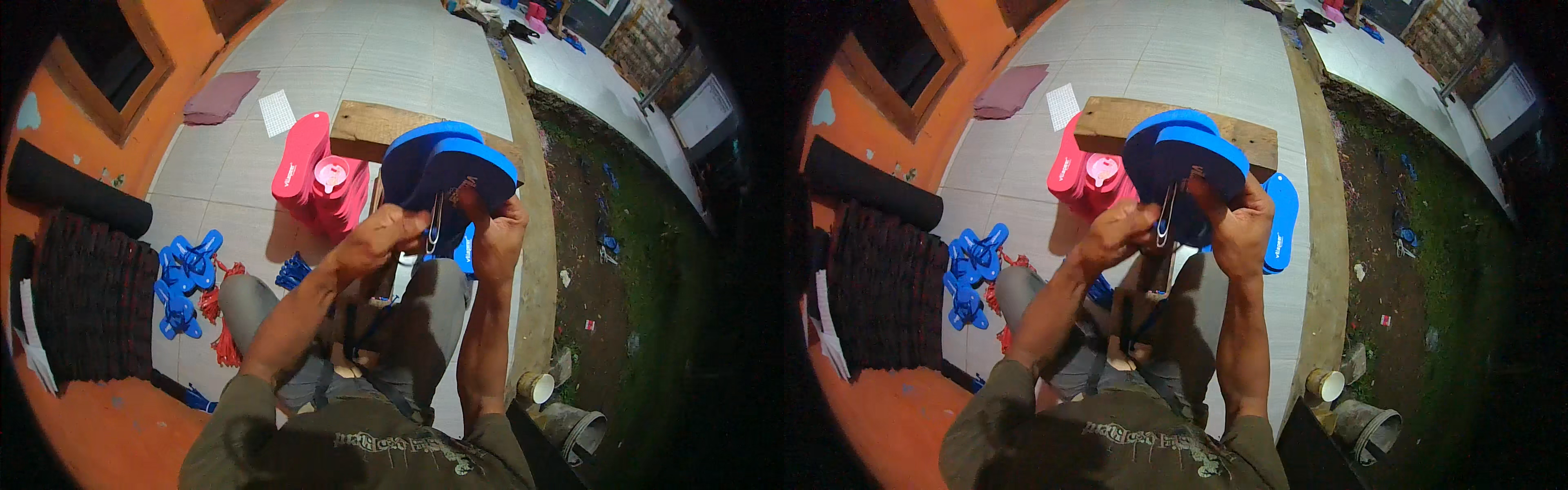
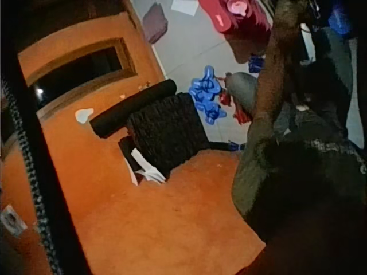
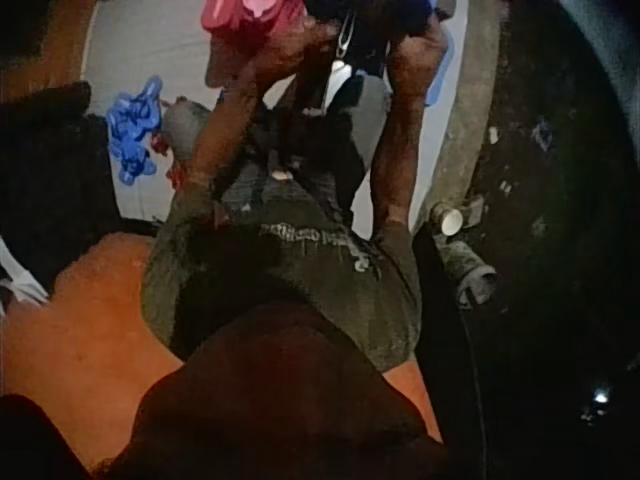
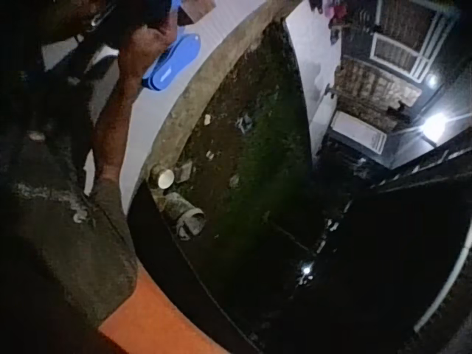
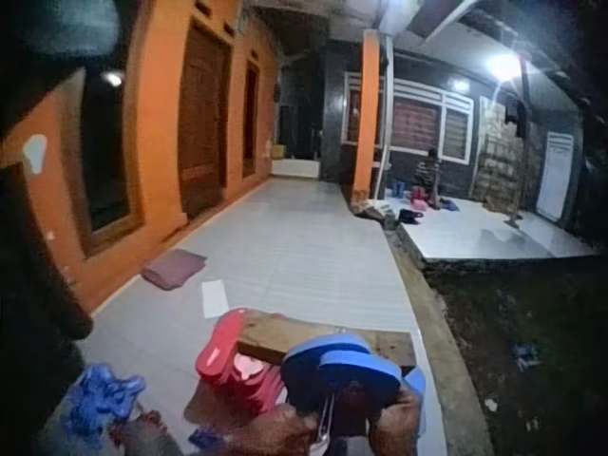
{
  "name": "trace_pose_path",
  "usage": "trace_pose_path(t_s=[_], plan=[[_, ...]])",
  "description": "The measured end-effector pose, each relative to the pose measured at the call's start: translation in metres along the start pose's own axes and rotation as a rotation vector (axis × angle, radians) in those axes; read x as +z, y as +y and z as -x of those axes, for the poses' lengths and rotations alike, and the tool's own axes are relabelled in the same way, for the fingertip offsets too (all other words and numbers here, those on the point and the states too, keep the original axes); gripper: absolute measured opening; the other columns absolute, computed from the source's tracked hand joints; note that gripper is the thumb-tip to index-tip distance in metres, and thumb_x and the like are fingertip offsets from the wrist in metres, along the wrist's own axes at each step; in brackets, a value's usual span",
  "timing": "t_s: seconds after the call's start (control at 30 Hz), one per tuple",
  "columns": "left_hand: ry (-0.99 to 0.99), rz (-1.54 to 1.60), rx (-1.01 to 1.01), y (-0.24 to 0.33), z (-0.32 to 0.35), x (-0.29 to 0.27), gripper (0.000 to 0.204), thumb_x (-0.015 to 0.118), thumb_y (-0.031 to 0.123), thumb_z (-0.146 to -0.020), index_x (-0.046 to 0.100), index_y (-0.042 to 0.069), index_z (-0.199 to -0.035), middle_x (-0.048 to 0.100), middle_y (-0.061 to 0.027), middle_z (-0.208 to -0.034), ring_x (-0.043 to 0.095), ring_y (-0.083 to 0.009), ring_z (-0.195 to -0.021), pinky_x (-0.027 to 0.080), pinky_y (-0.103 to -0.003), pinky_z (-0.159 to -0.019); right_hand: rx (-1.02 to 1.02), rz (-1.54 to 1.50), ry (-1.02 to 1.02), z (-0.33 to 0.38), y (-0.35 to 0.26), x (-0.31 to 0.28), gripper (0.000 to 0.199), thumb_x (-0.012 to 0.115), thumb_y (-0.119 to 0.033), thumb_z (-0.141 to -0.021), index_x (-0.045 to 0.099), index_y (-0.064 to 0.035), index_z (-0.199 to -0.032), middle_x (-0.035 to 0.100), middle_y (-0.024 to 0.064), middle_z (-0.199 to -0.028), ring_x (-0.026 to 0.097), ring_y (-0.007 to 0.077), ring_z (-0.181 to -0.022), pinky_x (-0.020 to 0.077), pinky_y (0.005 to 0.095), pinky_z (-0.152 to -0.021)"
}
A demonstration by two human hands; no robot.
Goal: The person attaches straps to flip-flop soles using a wooden jig, pulling the plastic strap ends through the pre-drilled holes in the soles.
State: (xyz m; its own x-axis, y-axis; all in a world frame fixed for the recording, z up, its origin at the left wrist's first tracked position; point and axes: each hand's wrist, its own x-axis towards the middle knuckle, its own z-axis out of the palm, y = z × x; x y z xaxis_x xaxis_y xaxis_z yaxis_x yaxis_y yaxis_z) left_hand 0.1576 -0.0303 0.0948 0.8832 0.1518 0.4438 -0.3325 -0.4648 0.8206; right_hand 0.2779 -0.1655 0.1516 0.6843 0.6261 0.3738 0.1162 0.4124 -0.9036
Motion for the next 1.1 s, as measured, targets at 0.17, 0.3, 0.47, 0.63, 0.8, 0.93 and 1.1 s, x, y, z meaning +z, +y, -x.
trace_pose_path(t_s=[0.17, 0.3, 0.47, 0.63, 0.8, 0.93, 1.1], plan=[[0.486, -0.123, -0.042, 0.060, -0.005, 0.010, 0.038, 0.041, 0.034, -0.092, 0.054, 0.000, -0.101, 0.058, -0.0078, -0.083, 0.055, -0.0143, -0.078, 0.044, -0.027, -0.073, -0.033, 0.056, -0.056, 0.028, -0.008, 0.003, 0.024, 0.067, -0.005, -0.076, 0.060, -0.0007, -0.098, 0.063, 0.0047, -0.089, 0.059, 0.0124, -0.081, 0.0469, 0.0257, -0.076], [0.546, -0.259, -0.111, 0.096, -0.034, 0.019, 0.044, 0.036, 0.040, -0.092, 0.053, 0.002, -0.107, 0.058, -0.0113, -0.086, 0.056, -0.0195, -0.082, 0.043, -0.030, -0.075, 0.008, 0.076, -0.060, 0.020, -0.017, 0.003, 0.028, 0.066, -0.007, -0.077, 0.058, -0.0012, -0.104, 0.063, 0.0060, -0.092, 0.059, 0.0133, -0.083, 0.0469, 0.0266, -0.076], [0.536, -0.172, -0.295, 0.079, -0.030, 0.029, 0.032, 0.039, 0.028, -0.092, 0.054, 0.003, -0.105, 0.058, -0.0130, -0.087, 0.055, -0.0219, -0.084, 0.043, -0.028, -0.073, 0.048, 0.269, 0.032, 0.030, -0.023, 0.011, 0.025, 0.066, -0.014, -0.079, 0.060, -0.0016, -0.100, 0.064, 0.0072, -0.090, 0.058, 0.0126, -0.080, 0.0459, 0.0263, -0.071], [0.686, -0.490, 0.020, 0.074, 0.027, 0.051, 0.035, 0.042, 0.030, -0.091, 0.057, -0.001, -0.094, 0.059, -0.0134, -0.082, 0.058, -0.0210, -0.078, 0.044, -0.031, -0.069, -0.014, 0.157, 0.339, 0.098, -0.027, 0.032, 0.027, 0.063, -0.023, -0.080, 0.061, -0.0005, -0.096, 0.063, 0.0100, -0.090, 0.059, 0.0196, -0.078, 0.0453, 0.0298, -0.071], [0.524, -0.113, -0.173, 0.099, 0.072, 0.067, 0.031, 0.055, 0.026, -0.084, 0.056, 0.000, -0.099, 0.060, -0.0122, -0.086, 0.060, -0.0228, -0.079, 0.046, -0.031, -0.071, -0.063, 0.386, -0.010, 0.135, -0.008, 0.005, 0.025, 0.063, -0.025, -0.078, 0.062, -0.0023, -0.089, 0.062, 0.0139, -0.089, 0.059, 0.0227, -0.073, 0.0453, 0.0319, -0.065], [0.281, -0.046, -0.280, 0.081, 0.087, 0.060, 0.034, 0.068, 0.004, -0.066, 0.056, 0.000, -0.098, 0.060, -0.0115, -0.091, 0.059, -0.0212, -0.088, 0.044, -0.030, -0.079, 0.139, 0.147, -0.023, 0.143, 0.013, -0.007, 0.026, 0.074, -0.015, -0.069, 0.063, -0.0013, -0.089, 0.063, 0.0131, -0.084, 0.058, 0.0230, -0.075, 0.0454, 0.0317, -0.065], [0.393, 0.021, -0.338, 0.074, 0.085, 0.045, 0.031, 0.066, 0.000, -0.064, 0.058, 0.001, -0.094, 0.060, -0.0110, -0.091, 0.059, -0.0199, -0.085, 0.046, -0.029, -0.076, 0.084, 0.226, -0.125, 0.120, 0.022, 0.004, 0.025, 0.071, -0.006, -0.068, 0.063, -0.0023, -0.091, 0.064, 0.0099, -0.087, 0.058, 0.0206, -0.076, 0.0446, 0.0288, -0.069]])
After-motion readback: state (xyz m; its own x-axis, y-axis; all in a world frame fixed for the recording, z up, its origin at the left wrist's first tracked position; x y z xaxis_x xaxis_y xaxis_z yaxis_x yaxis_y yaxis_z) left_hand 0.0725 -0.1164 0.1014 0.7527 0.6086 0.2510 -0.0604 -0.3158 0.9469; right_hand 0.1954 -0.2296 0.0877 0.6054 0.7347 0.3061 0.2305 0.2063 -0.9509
